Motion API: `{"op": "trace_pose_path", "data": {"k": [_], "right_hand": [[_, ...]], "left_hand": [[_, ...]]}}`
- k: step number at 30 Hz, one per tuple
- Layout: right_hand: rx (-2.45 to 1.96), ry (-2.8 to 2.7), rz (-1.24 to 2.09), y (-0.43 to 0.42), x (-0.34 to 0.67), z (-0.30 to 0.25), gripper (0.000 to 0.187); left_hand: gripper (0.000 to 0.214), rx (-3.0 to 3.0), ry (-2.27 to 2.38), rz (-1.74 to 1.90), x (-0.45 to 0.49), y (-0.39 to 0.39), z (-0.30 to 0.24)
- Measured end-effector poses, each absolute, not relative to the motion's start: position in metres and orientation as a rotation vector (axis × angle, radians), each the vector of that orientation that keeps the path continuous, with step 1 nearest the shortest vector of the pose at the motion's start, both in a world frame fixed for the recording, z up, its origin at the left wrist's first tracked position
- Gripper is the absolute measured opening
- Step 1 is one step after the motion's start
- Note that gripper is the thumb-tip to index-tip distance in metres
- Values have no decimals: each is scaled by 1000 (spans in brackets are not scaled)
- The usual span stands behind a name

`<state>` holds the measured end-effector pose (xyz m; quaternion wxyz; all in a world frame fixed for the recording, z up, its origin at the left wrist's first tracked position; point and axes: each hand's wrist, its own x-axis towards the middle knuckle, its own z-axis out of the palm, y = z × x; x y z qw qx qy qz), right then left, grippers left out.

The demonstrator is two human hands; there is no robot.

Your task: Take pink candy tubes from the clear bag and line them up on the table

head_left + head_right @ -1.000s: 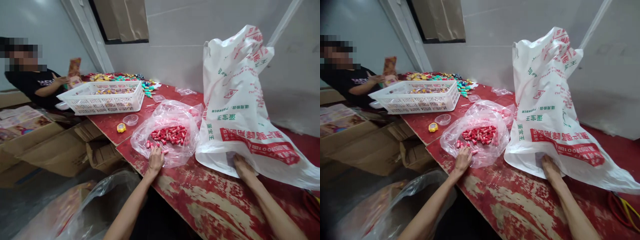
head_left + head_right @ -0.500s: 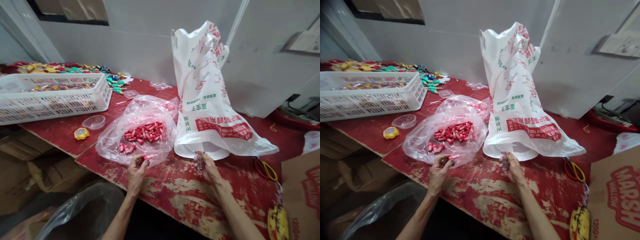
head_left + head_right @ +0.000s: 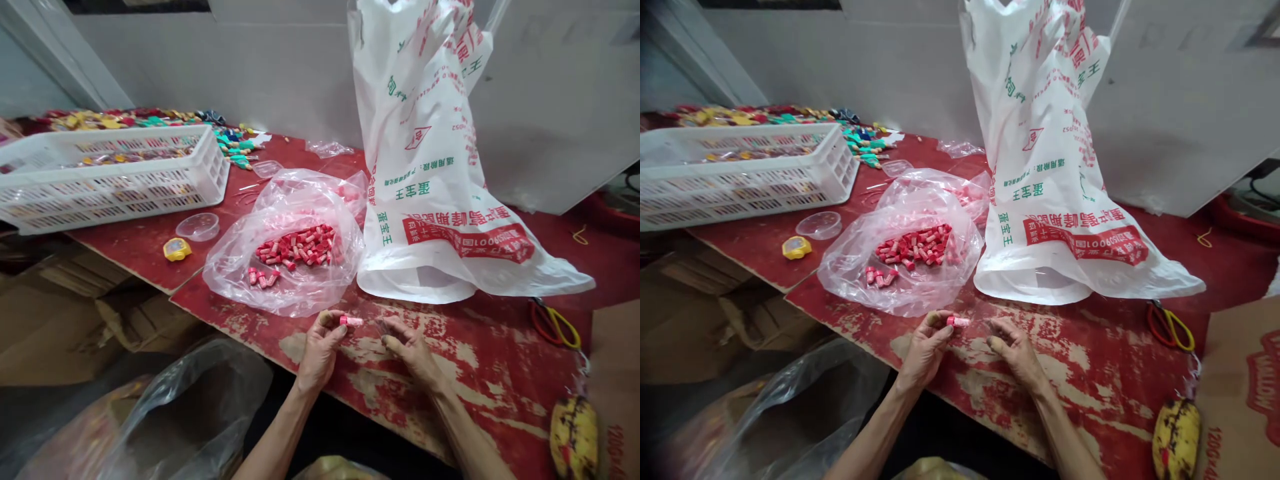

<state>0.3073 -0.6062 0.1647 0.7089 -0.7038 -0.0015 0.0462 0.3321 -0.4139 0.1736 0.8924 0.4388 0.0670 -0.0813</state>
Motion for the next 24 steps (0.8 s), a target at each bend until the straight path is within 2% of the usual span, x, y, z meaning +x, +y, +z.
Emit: {"op": "trace_pose_path", "data": {"k": [4, 7, 13, 20, 24], "right_hand": [[-1762, -113, 68, -605, 300, 175, 36], [-1652, -74, 137, -602, 296, 175, 36], [-1301, 96, 253, -602, 292, 150, 48], [-1061, 166, 160, -600, 293, 129, 37], [-1218, 222, 6, -593, 290, 127, 31]], "left_hand": [[37, 920, 115, -219, 327, -422, 174], [39, 871, 140, -291, 323, -427, 175], [42, 738, 292, -394, 320, -433, 176], [45, 734, 324, -378, 318, -432, 174], [46, 789, 306, -302, 315, -432, 170]]}}
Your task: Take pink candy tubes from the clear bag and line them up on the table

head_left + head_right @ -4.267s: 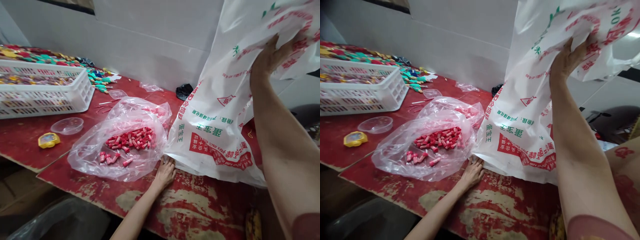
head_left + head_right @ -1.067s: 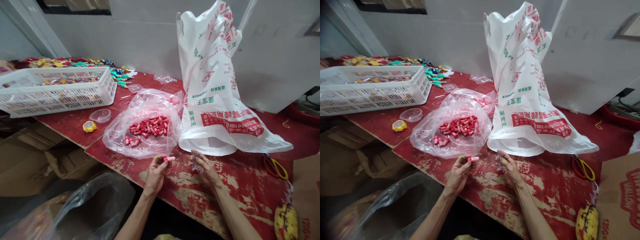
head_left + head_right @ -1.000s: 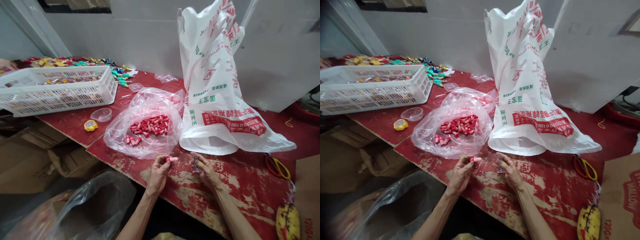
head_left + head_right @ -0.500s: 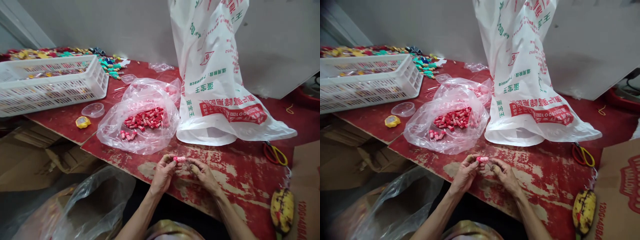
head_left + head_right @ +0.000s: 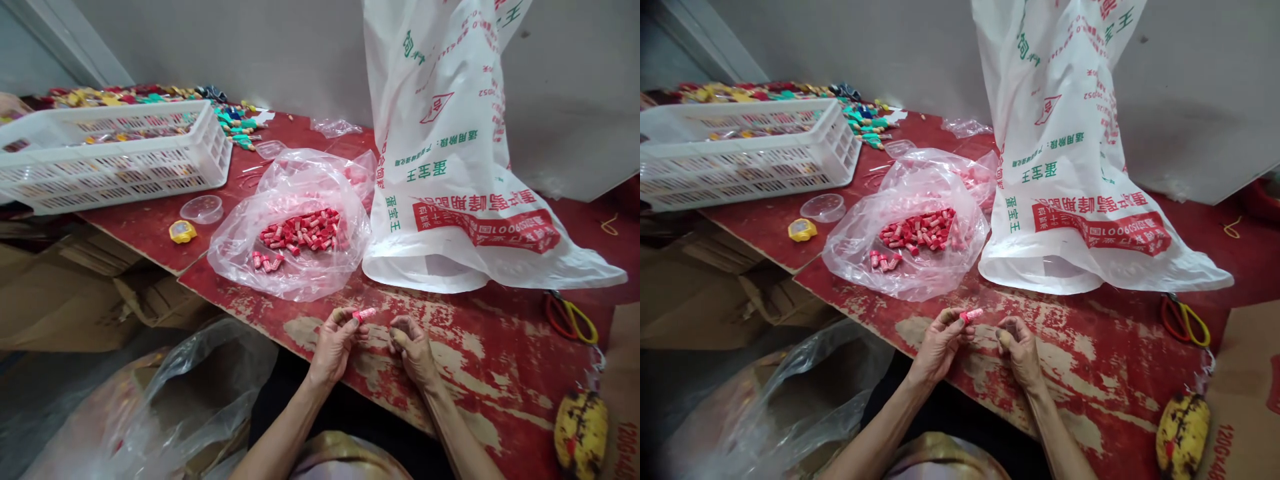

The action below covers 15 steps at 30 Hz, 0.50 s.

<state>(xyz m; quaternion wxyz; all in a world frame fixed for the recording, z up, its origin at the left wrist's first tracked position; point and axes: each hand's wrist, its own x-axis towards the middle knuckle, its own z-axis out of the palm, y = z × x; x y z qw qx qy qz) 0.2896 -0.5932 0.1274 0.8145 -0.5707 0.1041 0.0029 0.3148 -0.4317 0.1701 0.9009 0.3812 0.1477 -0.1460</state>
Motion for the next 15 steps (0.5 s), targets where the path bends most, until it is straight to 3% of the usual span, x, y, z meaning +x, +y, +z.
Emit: {"op": "trace_pose_path", "data": {"k": [9, 15], "right_hand": [[-1905, -131, -568, -580, 284, 156, 4], [-2121, -294, -582, -577, 281, 155, 12]], "left_hand": [[31, 994, 155, -198, 307, -428, 158], [28, 1118, 129, -210, 300, -424, 160]]}}
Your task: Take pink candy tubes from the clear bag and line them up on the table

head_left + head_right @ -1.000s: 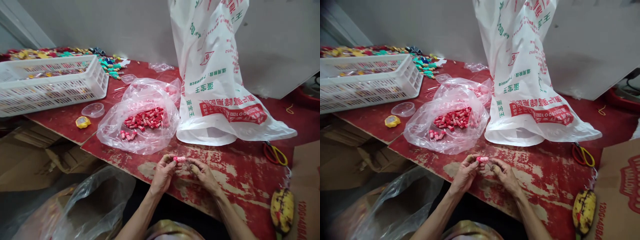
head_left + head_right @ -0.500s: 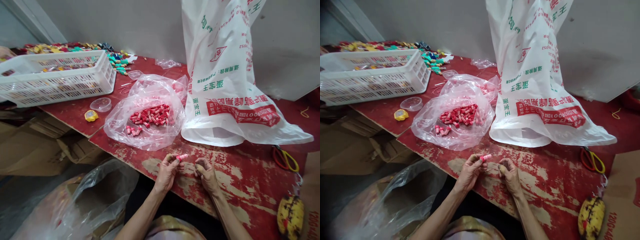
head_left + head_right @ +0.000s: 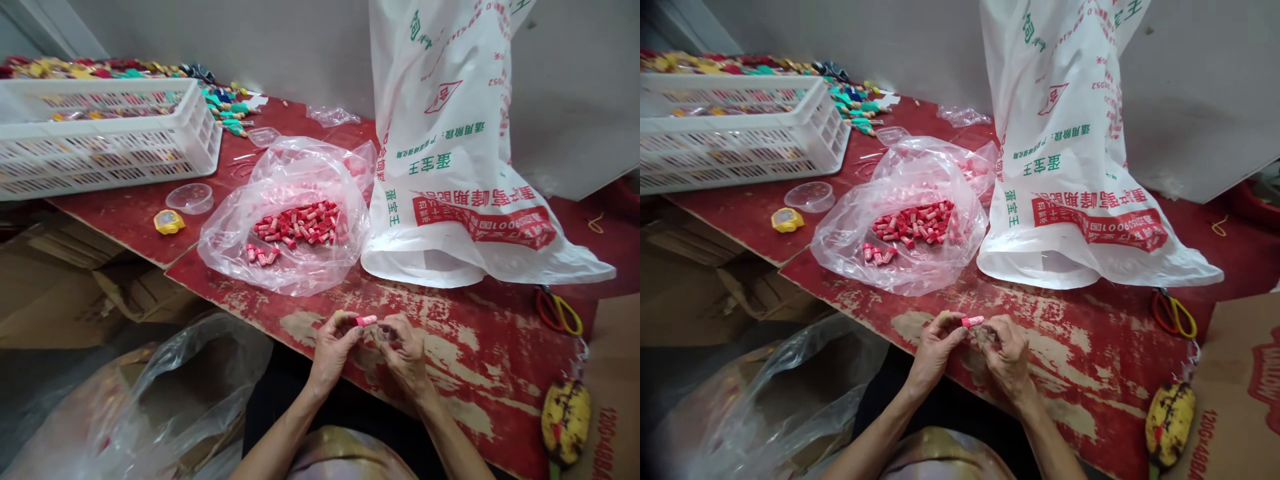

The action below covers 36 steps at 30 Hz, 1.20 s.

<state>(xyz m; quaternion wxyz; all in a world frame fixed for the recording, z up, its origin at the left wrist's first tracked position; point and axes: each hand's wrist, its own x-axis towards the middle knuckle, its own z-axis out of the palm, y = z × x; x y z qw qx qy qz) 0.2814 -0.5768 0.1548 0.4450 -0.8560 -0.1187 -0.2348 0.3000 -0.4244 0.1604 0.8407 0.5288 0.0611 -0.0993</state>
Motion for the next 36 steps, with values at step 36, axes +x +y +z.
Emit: {"op": "trace_pose_path", "data": {"k": [36], "right_hand": [[-2502, -372, -136, -598, 273, 166, 30]], "left_hand": [[29, 1116, 60, -323, 299, -422, 149]]}}
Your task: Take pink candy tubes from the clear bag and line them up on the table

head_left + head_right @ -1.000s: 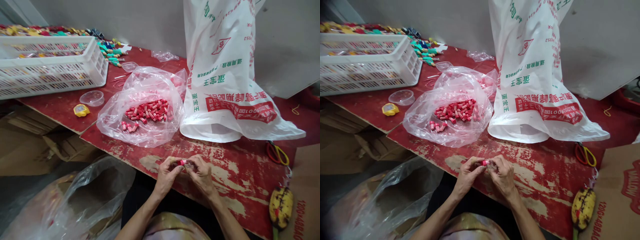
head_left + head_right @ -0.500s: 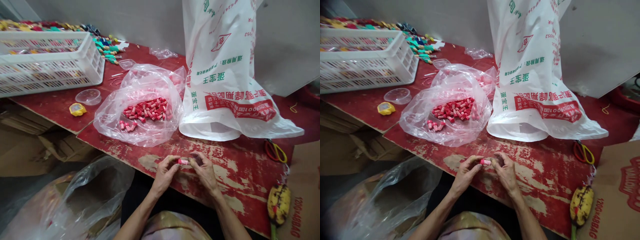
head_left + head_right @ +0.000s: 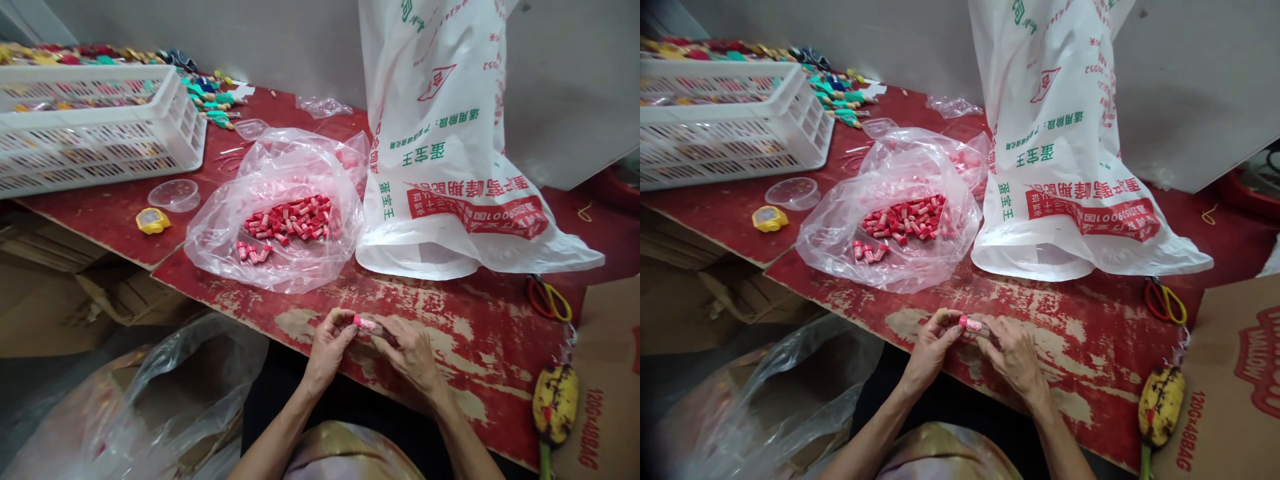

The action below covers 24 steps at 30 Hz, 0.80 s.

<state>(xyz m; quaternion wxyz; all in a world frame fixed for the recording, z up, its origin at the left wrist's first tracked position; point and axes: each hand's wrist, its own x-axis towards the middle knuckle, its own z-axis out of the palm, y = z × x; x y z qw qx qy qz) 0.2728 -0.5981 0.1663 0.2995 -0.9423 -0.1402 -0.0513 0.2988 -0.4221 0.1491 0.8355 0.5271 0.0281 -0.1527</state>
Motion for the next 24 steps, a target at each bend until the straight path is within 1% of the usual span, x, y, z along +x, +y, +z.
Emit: {"op": "trace_pose_path", "data": {"k": [6, 11, 16, 24], "right_hand": [[-2485, -449, -97, -593, 273, 166, 32], [-2463, -444, -175, -589, 271, 161, 22], [-2459, -398, -198, -585, 270, 158, 22], [-2255, -328, -54, -584, 272, 160, 20]], "left_hand": [[30, 1195, 80, -316, 293, -427, 156], [27, 1249, 62, -342, 289, -427, 153], [29, 1390, -54, -273, 284, -428, 156], [30, 1608, -274, -151, 282, -423, 155]]}}
